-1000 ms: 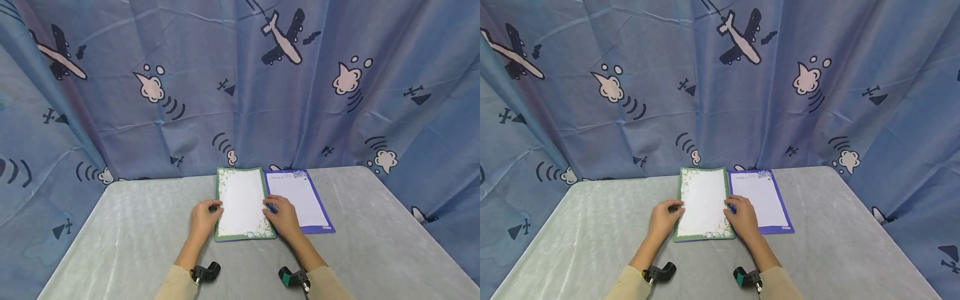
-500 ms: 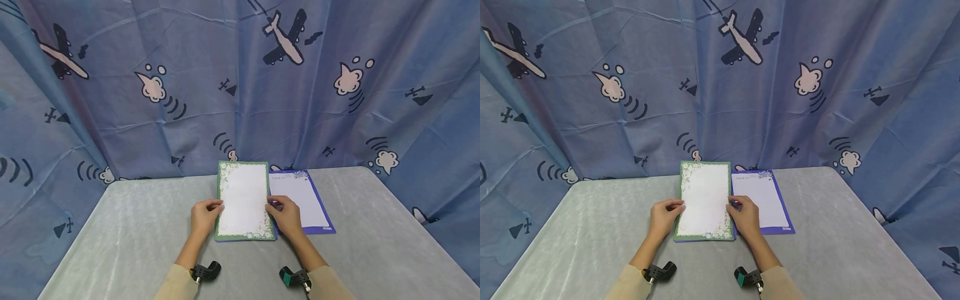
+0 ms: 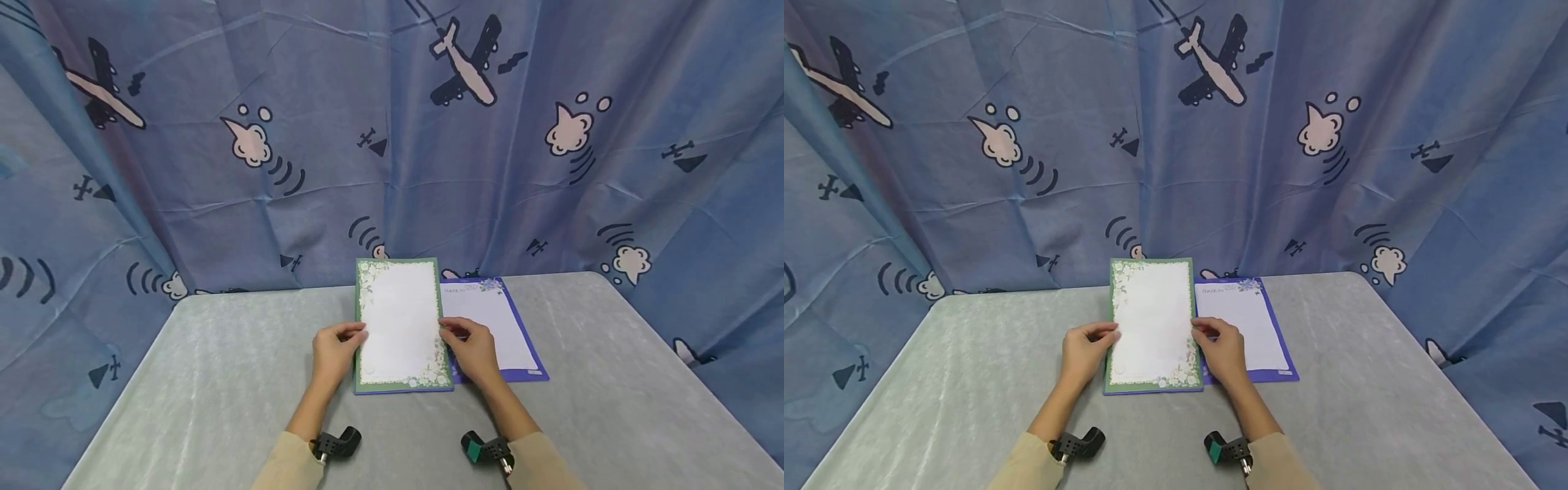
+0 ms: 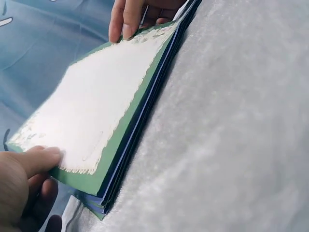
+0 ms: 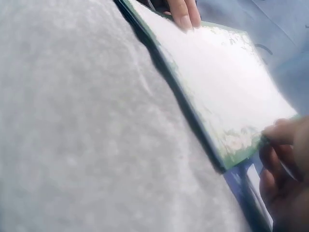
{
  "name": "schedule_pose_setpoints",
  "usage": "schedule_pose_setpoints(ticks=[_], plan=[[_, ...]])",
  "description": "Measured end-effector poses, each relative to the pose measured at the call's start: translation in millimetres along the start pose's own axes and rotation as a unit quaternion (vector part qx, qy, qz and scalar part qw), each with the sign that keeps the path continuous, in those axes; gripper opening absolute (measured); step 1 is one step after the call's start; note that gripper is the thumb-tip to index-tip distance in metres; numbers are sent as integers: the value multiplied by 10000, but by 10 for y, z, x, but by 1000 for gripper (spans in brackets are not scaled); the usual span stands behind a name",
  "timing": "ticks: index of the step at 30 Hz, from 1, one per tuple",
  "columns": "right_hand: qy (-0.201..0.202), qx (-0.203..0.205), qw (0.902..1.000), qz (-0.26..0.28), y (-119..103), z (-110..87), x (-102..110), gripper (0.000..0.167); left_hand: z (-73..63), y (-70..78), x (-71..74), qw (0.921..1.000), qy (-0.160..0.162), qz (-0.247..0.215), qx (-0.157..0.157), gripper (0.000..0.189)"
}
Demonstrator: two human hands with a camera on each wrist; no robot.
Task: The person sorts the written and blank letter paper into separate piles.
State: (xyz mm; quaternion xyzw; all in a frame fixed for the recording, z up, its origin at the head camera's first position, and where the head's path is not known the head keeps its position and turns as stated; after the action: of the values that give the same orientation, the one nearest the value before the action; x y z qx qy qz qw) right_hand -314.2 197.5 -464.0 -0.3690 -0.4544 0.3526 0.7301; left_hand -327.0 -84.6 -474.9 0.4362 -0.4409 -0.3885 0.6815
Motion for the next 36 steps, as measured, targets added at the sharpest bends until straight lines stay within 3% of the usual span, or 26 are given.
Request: schedule_pose_setpoints(ticks=[7, 16, 29, 36], plan=[[-236, -334, 9976, 557, -21, 16, 3, 23, 34, 52, 41, 9998, -58, -171, -7, 12], [-531, -499, 9913, 1097, -111, 34, 59, 28, 97, 184, 120, 9980, -354, -524, 48, 15], [-450, -586, 9922, 1005, -448, 31, 251, 33, 93, 558, 300, 9967, -575, -541, 199, 19], [-555, -600, 9908, 1076, -670, 23, 263, 35, 67, 755, 485, 9975, -490, -460, 219, 19]])
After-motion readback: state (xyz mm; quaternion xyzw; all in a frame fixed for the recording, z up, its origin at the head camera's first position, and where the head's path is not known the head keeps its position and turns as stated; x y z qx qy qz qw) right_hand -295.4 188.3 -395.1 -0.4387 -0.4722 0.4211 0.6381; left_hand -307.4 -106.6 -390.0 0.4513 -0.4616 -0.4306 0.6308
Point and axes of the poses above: each hand's wrist, its own z-axis towards the middle knuckle, its own x-axis out of the back of the hand, y = z × x, the point moved 7 cm from there along z, towards the middle knuckle, and after that the axes turned 5 degrees about y, right-handed, at the moved point
